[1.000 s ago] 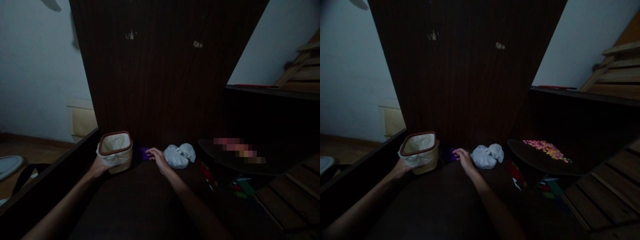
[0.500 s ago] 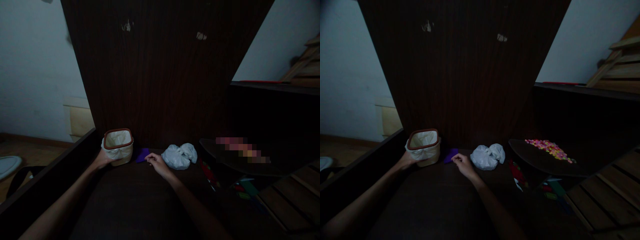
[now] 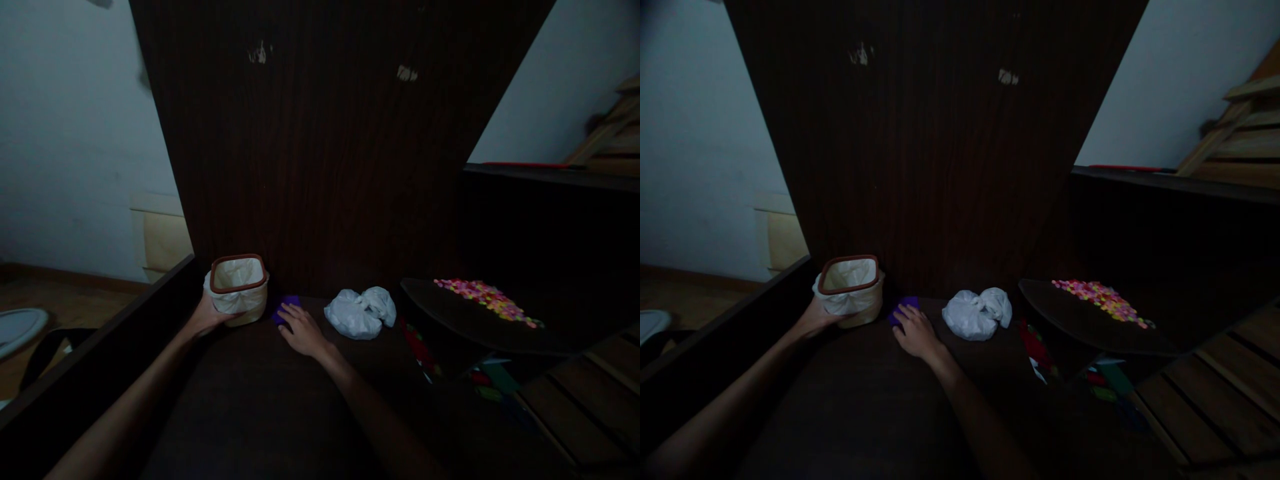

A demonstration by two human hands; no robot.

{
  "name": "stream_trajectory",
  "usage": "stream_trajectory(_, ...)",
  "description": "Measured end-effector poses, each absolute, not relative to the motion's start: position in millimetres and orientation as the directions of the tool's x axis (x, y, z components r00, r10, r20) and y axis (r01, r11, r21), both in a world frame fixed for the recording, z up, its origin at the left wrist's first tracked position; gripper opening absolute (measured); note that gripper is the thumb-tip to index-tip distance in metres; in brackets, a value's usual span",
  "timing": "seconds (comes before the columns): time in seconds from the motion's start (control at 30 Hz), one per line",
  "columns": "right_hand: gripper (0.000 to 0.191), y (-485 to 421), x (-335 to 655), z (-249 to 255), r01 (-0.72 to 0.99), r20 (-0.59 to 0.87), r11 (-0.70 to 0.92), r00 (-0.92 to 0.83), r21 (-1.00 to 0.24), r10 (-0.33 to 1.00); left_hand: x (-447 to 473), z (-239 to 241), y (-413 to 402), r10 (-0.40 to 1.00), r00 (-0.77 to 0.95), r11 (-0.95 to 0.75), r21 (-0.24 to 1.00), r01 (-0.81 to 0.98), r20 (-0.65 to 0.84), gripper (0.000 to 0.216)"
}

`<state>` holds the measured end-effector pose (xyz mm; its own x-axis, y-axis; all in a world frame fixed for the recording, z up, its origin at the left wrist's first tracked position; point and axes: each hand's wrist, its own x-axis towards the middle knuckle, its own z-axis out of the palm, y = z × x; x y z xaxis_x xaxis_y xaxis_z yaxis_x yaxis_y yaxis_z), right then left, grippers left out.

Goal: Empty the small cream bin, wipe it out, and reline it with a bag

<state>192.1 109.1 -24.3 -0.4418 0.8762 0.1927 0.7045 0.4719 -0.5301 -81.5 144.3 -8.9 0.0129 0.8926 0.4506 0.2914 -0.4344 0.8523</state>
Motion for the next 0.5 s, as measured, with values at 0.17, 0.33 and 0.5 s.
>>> stream_trajectory(0.17, 0.049, 102, 197, -24, 0.798, 0.151, 0.410, -0.385, -0.442, 0.911, -90, -28, 135, 0.904, -0.047, -0.396, 0.875, 0.280, 0.424, 0.144)
stream_trajectory(0.33, 0.051, 95, 211, -18, 0.849, 0.135, 0.358, -0.332, -0.389, 0.934, -94, -27, 112, 0.925, -0.001, -0.364, 0.886, 0.288, 0.380, 0.151)
stream_trajectory(0.5, 0.054, 77, 224, -8, 0.844, 0.122, 0.387, -0.369, -0.371, 0.921, -93, -9, 94, 0.850, -0.047, -0.456, 0.777, 0.435, 0.525, 0.127)
